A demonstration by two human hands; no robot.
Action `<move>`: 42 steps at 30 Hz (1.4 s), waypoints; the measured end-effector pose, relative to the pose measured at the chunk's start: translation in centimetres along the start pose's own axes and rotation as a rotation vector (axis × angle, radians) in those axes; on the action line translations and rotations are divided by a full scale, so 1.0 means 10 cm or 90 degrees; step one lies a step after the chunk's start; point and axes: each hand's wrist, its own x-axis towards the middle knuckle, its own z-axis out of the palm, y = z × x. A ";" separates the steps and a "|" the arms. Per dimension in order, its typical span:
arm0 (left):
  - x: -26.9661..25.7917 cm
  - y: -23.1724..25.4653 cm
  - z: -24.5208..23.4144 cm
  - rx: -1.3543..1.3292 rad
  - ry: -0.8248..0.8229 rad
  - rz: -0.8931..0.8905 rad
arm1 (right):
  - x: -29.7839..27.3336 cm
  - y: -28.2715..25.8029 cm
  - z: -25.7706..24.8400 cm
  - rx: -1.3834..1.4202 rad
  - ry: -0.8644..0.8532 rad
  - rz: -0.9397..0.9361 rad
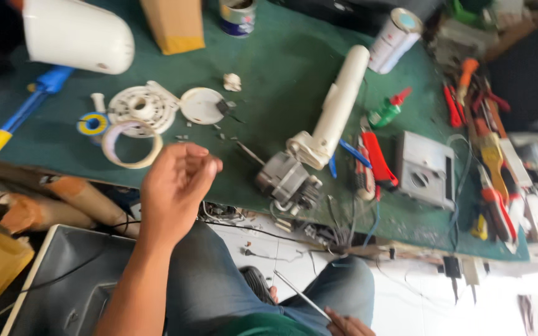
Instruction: The person works on a small electric motor, stripping wires and connecting them to a component. They use pliers to cut wires and a screwdriver to tighten screws on the motor housing. The person also applies glue to the motor assembly.
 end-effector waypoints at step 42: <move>-0.24 -0.56 0.58 0.322 -0.182 0.380 | 0.92 -0.75 -1.24 0.024 -0.024 0.104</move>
